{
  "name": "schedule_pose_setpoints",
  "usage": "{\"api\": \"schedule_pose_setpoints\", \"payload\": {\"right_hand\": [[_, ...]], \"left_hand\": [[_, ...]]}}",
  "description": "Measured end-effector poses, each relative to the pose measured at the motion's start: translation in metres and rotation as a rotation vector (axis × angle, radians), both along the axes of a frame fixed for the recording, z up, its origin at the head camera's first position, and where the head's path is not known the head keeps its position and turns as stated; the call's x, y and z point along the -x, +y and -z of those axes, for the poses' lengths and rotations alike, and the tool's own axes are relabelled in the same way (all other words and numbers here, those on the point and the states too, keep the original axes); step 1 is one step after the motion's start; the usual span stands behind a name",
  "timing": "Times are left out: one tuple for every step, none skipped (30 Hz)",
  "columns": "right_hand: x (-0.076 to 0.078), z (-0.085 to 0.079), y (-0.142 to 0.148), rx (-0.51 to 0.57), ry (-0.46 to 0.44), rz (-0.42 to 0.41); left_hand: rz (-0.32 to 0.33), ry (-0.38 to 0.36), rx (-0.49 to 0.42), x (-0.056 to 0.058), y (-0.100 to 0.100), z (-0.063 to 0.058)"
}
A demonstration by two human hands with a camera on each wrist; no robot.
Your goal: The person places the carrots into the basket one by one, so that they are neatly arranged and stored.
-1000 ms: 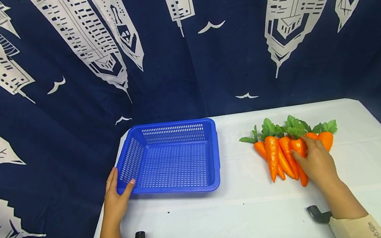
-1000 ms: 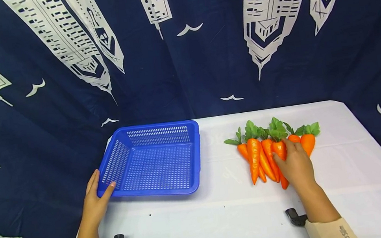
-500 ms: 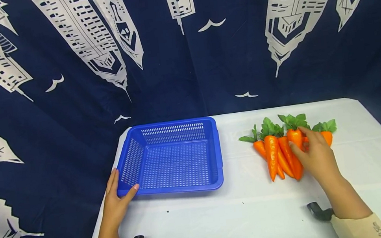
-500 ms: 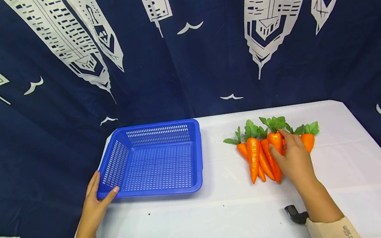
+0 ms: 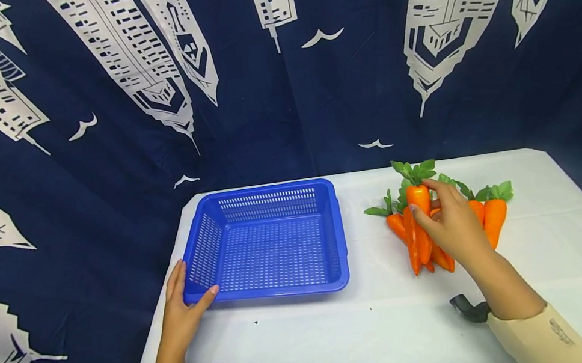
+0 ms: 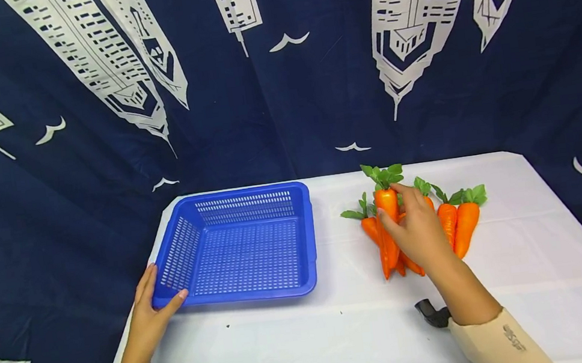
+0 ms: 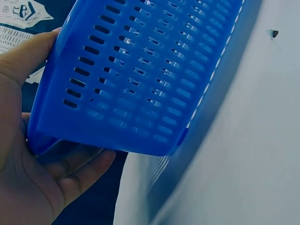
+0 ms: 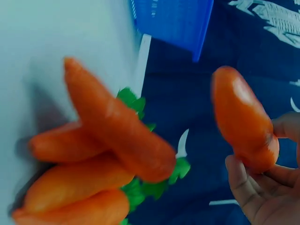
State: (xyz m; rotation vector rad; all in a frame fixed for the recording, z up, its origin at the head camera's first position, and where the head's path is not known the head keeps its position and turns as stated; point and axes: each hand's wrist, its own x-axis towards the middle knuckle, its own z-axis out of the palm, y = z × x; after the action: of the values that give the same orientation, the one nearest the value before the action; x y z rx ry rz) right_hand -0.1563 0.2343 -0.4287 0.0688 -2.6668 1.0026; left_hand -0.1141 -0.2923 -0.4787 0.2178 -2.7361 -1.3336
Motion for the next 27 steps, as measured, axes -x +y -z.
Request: {"api": "schedule_pose_setpoints", "payload": {"right_hand": [[0.001,-0.002,-0.004,0.002,0.008,-0.013],[0.003,-0.004,-0.007,0.005,0.021,-0.028],[0.004,-0.005,-0.011,0.005,0.032,-0.046],[0.005,-0.007,-0.015,0.001,0.045,-0.066],[0.007,-0.009,-0.019,-0.002,0.058,-0.087],[0.008,-0.011,-0.023,-0.003,0.067,-0.105],[0.009,-0.013,-0.028,0.000,0.077,-0.124],[0.010,-0.016,-0.032,-0.001,0.081,-0.138],[0.011,-0.018,-0.036,-0.006,0.089,-0.149],[0.012,-0.020,-0.040,-0.013,0.096,-0.155],[0.013,-0.022,-0.044,-0.015,0.101,-0.163],[0.014,-0.024,-0.047,-0.021,0.112,-0.171],[0.016,-0.025,-0.051,-0.034,0.127,-0.177],[0.017,-0.027,-0.055,-0.046,0.139,-0.184],[0.019,-0.028,-0.059,-0.057,0.150,-0.194],[0.021,-0.030,-0.064,-0.061,0.157,-0.206],[0.023,-0.031,-0.068,-0.061,0.162,-0.220],[0.024,-0.032,-0.074,-0.058,0.162,-0.234],[0.026,-0.034,-0.079,-0.052,0.156,-0.248],[0.028,-0.035,-0.085,-0.043,0.145,-0.264],[0.029,-0.036,-0.090,-0.036,0.137,-0.277],[0.031,-0.037,-0.095,-0.022,0.129,-0.292],[0.033,-0.038,-0.099,-0.006,0.118,-0.307],[0.035,-0.039,-0.104,0.007,0.103,-0.321],[0.037,-0.039,-0.108,0.019,0.088,-0.337],[0.039,-0.039,-0.112,0.032,0.071,-0.354],[0.040,-0.039,-0.116,0.051,0.051,-0.376]], "left_hand": [[0.000,0.000,0.001,-0.001,0.001,0.000],[0.001,0.001,0.000,-0.001,0.002,0.000],[0.002,0.001,-0.001,-0.002,0.002,0.001],[0.002,0.003,-0.002,-0.002,0.003,0.001],[0.003,0.004,-0.001,-0.003,0.004,0.002],[0.003,0.002,-0.005,-0.003,0.005,0.002],[0.004,-0.001,-0.007,-0.004,0.006,0.002],[0.005,-0.001,-0.011,-0.004,0.007,0.002],[0.005,-0.003,-0.013,-0.005,0.008,0.003],[0.006,-0.003,-0.015,-0.005,0.009,0.003],[0.007,-0.005,-0.018,-0.006,0.010,0.003],[0.006,-0.006,-0.021,-0.006,0.010,0.003],[0.005,-0.004,-0.022,-0.007,0.011,0.003],[0.005,-0.002,-0.021,-0.007,0.011,0.003],[0.005,-0.002,-0.019,-0.007,0.012,0.004],[0.005,0.000,-0.015,-0.007,0.012,0.004],[0.006,0.000,-0.012,-0.007,0.012,0.004],[0.005,0.000,-0.007,-0.008,0.012,0.004],[0.005,-0.001,-0.002,-0.008,0.012,0.004],[0.006,-0.003,0.002,-0.008,0.012,0.004],[0.008,-0.005,0.004,-0.008,0.012,0.004],[0.011,-0.005,0.004,-0.009,0.013,0.003],[0.013,-0.007,0.004,-0.009,0.013,0.004],[0.015,-0.008,0.005,-0.010,0.013,0.004],[0.017,-0.009,0.005,-0.010,0.014,0.004],[0.020,-0.008,0.004,-0.011,0.014,0.005],[0.022,-0.010,0.005,-0.012,0.015,0.006]]}}
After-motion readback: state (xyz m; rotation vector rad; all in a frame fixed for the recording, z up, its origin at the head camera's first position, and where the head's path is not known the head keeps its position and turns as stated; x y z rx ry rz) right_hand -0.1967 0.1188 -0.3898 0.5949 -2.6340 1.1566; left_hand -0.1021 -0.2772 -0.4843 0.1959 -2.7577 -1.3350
